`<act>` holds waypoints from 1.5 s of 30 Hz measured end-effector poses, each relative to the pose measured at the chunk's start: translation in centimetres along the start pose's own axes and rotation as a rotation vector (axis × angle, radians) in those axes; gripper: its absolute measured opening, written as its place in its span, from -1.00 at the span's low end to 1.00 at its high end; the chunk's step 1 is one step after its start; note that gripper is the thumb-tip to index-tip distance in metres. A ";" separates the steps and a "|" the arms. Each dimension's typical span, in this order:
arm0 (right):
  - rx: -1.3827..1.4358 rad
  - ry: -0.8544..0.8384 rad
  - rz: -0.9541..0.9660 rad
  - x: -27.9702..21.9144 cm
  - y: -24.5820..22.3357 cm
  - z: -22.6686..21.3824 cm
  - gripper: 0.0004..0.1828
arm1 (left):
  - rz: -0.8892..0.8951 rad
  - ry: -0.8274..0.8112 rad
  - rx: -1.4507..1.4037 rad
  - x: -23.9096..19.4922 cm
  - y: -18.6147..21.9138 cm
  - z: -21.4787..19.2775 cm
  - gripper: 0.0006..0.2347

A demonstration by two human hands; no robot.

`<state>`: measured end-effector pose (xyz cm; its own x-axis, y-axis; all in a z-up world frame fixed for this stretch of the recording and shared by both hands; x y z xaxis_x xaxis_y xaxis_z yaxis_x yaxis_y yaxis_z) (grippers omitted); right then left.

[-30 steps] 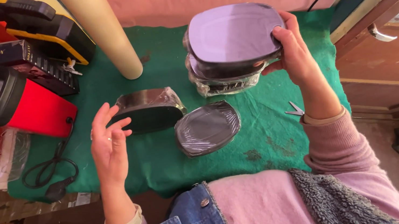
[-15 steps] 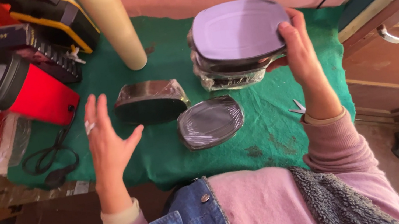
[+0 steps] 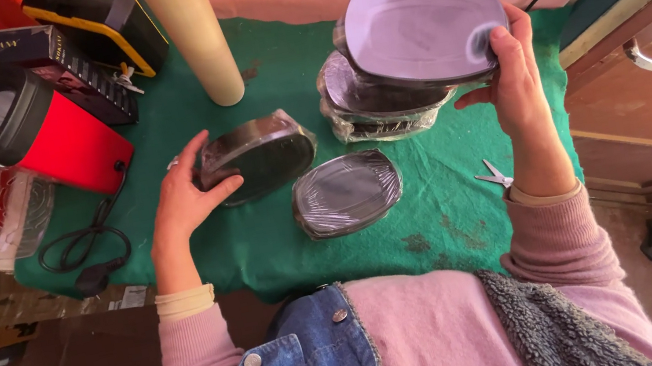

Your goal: Wrapping several food containers together with plastic film.

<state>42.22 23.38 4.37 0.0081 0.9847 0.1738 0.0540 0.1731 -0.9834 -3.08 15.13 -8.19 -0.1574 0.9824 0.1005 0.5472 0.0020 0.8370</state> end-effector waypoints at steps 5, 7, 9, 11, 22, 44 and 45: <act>-0.008 -0.003 0.026 0.0 0.4 0.3 -0.33 | 0.044 0.007 -0.136 0.2 -2.1 1.2 -0.39; -0.027 0.000 0.053 0.1 0.7 0.5 -0.36 | -0.003 0.014 -0.179 0.5 -3.7 1.6 -0.44; -0.054 -0.024 0.044 0.0 0.8 0.9 -0.40 | -0.121 0.042 -0.268 0.6 -6.2 1.9 -0.55; -0.048 -0.035 0.039 0.2 0.9 1.1 -0.42 | -0.161 0.034 -0.252 0.4 -6.9 1.7 -0.56; 0.093 -0.037 0.055 1.2 2.0 -0.7 -0.39 | -0.173 0.110 -0.465 1.1 -4.7 -0.2 -0.45; 0.178 0.068 -0.078 1.0 -4.4 -2.7 -0.48 | -0.162 -0.477 -0.228 13.4 14.4 16.2 -0.45; 0.149 0.051 -0.046 1.0 -4.0 -1.9 -0.48 | -0.143 -0.457 -0.243 13.6 13.8 16.2 -0.41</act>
<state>43.94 23.65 8.58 0.0602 0.9741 0.2180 -0.0928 0.2229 -0.9704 15.69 31.58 -3.97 0.1868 0.9568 -0.2227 0.3321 0.1519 0.9309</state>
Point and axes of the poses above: each hand's wrist, its own x-axis towards the middle knuckle, its own z-axis out of the palm, y = z × x, the point moved 10 cm from there along x, towards the middle knuckle, and after that the axes turned 4 degrees about y, right-handed, at the moved point
